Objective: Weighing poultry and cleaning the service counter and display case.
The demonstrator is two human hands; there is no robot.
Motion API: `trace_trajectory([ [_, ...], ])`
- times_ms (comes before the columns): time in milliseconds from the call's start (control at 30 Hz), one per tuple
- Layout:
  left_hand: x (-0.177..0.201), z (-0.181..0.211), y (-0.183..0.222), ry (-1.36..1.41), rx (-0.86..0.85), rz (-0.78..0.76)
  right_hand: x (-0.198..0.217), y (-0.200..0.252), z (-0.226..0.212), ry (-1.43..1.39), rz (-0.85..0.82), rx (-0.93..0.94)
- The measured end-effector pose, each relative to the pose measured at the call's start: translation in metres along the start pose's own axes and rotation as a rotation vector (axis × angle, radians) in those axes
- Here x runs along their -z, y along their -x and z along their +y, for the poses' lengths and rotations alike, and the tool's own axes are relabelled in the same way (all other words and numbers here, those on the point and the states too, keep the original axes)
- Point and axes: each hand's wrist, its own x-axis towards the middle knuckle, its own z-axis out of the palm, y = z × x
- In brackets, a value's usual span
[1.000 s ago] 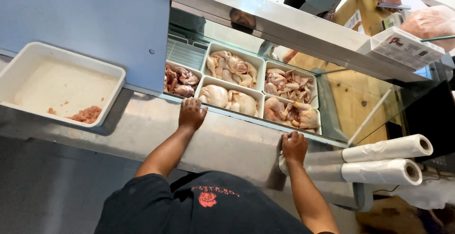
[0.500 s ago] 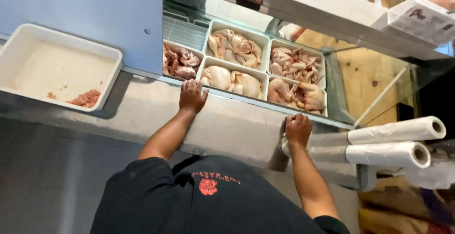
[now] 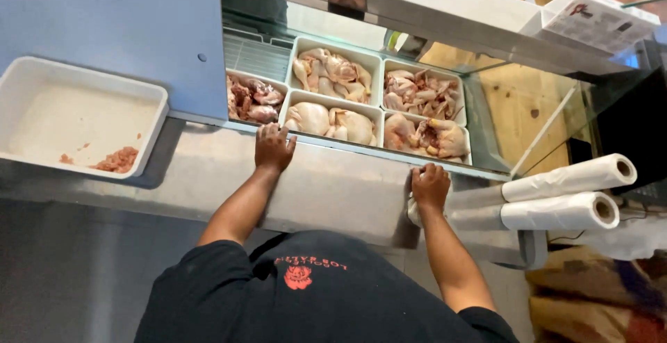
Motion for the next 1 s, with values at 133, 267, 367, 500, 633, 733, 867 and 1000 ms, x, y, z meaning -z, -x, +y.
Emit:
trace_trajectory([
  [133, -0.005, -0.003, 0.002, 0.006, -0.013, 0.021, 0.001, 0.003, 0.000, 0.017, -0.013, -0.001],
  [267, -0.004, -0.004, 0.000, -0.003, -0.043, 0.100, 0.004, 0.002, -0.002, -0.001, -0.018, -0.016],
  [367, -0.001, -0.003, -0.004, -0.003, -0.053, 0.150, 0.007, -0.001, -0.005, -0.016, -0.008, -0.014],
  [500, -0.003, -0.003, -0.003, -0.012, -0.066, 0.171, 0.011, 0.001, -0.008, -0.010, -0.020, -0.027],
  [633, -0.002, -0.004, 0.001, -0.019, -0.080, 0.158, 0.006, 0.004, -0.003, -0.009, 0.000, -0.009],
  [733, 0.002, -0.002, -0.003, -0.003, -0.081, 0.163, 0.004, 0.001, -0.003, -0.010, 0.000, -0.012],
  [867, -0.003, -0.003, -0.002, 0.005, -0.079, 0.161, 0.012, 0.001, -0.008, -0.026, 0.005, -0.012],
  [1000, -0.001, -0.001, 0.000, 0.003, -0.078, 0.167, 0.016, 0.004, -0.009, -0.012, 0.043, 0.023],
])
